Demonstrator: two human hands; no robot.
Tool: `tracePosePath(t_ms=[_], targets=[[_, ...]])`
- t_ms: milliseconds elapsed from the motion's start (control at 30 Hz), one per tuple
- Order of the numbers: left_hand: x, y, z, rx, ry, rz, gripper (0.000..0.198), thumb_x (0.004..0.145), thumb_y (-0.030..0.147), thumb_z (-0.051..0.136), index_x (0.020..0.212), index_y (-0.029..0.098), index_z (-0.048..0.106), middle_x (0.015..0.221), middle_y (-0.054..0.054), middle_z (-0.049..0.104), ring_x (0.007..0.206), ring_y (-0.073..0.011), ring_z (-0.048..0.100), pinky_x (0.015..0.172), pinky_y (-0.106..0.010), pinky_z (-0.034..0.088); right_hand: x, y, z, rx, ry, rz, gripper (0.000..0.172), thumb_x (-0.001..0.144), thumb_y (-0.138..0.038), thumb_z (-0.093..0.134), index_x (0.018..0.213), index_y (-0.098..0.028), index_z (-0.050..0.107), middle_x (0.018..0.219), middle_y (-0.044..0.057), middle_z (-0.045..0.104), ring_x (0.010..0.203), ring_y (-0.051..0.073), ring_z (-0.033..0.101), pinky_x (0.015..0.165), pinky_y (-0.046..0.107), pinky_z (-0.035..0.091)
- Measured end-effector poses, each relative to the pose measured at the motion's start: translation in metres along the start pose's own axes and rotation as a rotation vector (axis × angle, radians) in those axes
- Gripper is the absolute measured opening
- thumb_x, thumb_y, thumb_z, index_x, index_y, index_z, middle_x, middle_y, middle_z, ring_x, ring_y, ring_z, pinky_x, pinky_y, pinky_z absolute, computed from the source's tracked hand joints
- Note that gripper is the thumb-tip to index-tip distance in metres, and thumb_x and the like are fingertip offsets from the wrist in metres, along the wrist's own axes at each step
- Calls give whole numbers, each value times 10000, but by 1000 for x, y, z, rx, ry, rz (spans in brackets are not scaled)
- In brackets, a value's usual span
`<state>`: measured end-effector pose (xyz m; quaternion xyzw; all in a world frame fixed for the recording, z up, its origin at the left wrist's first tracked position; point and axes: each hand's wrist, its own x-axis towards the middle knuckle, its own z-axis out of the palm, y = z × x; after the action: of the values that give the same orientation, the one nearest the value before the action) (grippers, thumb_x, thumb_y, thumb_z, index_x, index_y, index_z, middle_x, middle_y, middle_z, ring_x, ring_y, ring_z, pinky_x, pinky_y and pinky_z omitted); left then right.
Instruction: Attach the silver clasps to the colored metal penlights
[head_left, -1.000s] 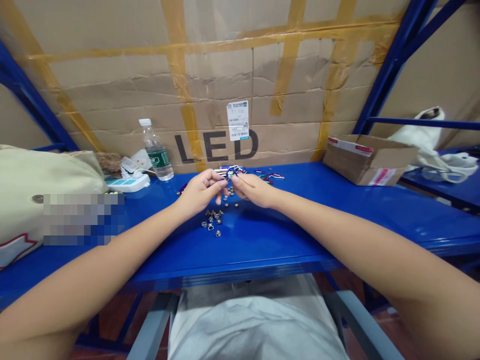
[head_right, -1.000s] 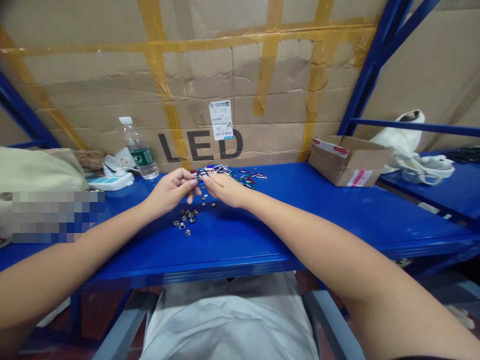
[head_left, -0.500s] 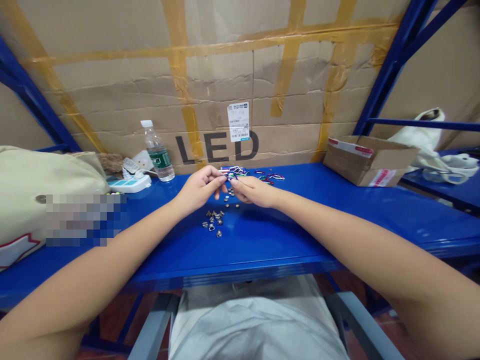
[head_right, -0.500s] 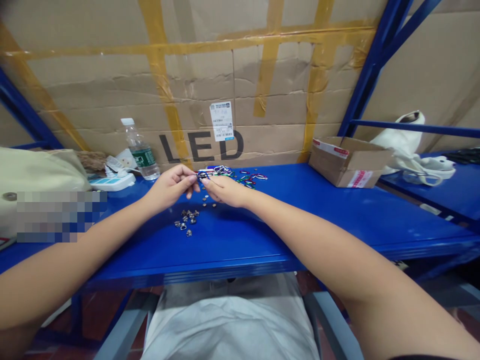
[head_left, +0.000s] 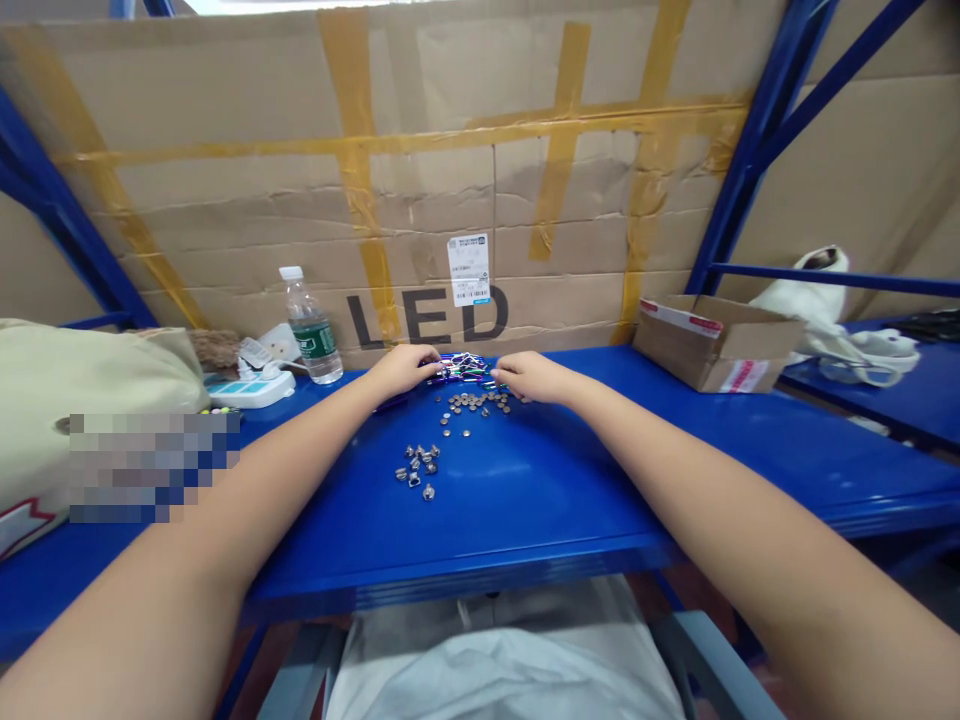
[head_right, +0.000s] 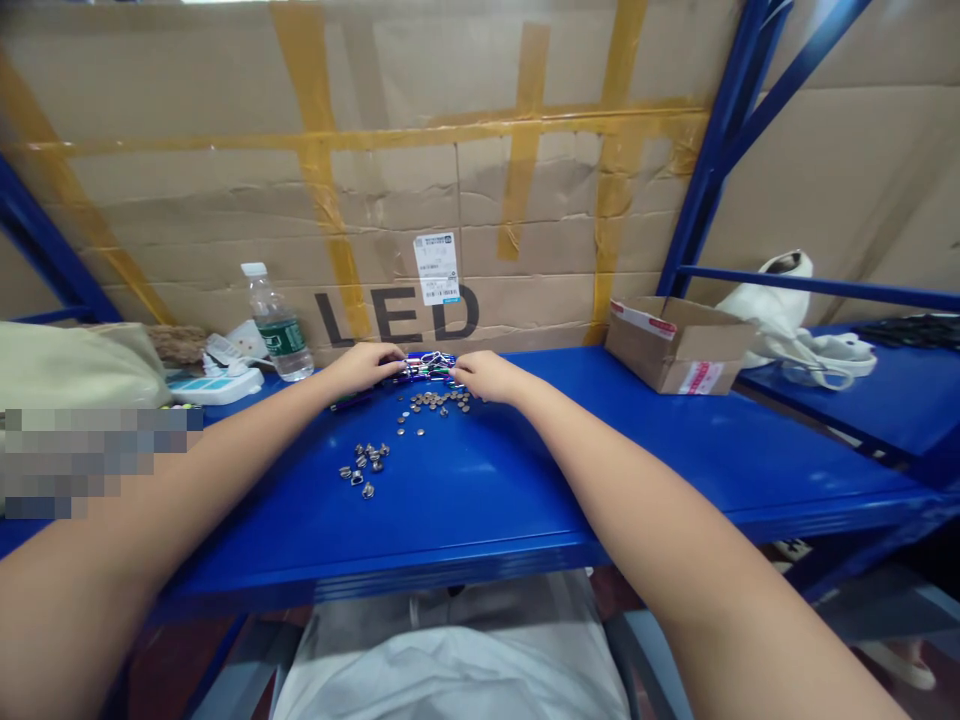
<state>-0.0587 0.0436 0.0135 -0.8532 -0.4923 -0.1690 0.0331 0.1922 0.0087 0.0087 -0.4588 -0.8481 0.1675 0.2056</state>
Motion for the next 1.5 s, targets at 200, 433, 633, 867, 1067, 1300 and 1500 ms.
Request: tracePosePath(t_ms=[200,433,633,867,1067,1300,1500], targets=[[13,-7,-9,117,76,-102,289,880,307,442,984,168,673,1054,-105,695,975,-254,619,811,-324,440,-3,-3,-2,-137,-6,-59,238,908,-320,439,774,-178,575,715,31,633,614,132,553,571,251,365],[-57,-25,-17,203,-177,-80,272,763,454,576,763,204,683,787,-78,689,695,-231,605,651,-299,417,-3,-16,6,-238,-120,-130,177,813,-340,611,838,-176,675,864,61,699,742,166,599,614,265,386],[-70,-24,-11,155,-113,-5,211,785,359,540,838,195,661,890,-98,690,807,-255,619,712,-314,432,-2,-15,16,-277,-115,-174,162,821,-295,599,894,-176,682,923,71,708,798,183,617,661,275,420],[-78,8,-18,-113,0,9,231,805,383,520,917,187,570,850,-54,676,773,-215,624,713,-298,458,-8,-35,32,-296,-41,-358,230,834,-274,595,1006,-158,695,1000,103,648,909,208,590,818,315,433],[-80,13,-15,-131,-55,13,213,793,360,516,901,180,551,847,-59,669,760,-211,625,704,-312,474,-13,-40,33,-277,-84,-400,251,844,-363,595,936,-168,724,959,110,620,876,210,575,816,335,436],[-81,24,-13,-169,-60,100,207,793,337,526,920,183,580,841,-49,676,743,-190,623,707,-297,483,-14,-39,30,-208,-210,-413,147,810,-249,615,879,-161,710,935,84,668,838,184,589,769,296,450],[-83,35,-12,-166,-65,156,199,793,326,539,920,184,597,798,-31,655,704,-171,597,693,-281,470,-15,-41,25,-139,-125,-357,111,763,-191,611,838,-148,680,842,58,682,726,152,587,669,257,435]])
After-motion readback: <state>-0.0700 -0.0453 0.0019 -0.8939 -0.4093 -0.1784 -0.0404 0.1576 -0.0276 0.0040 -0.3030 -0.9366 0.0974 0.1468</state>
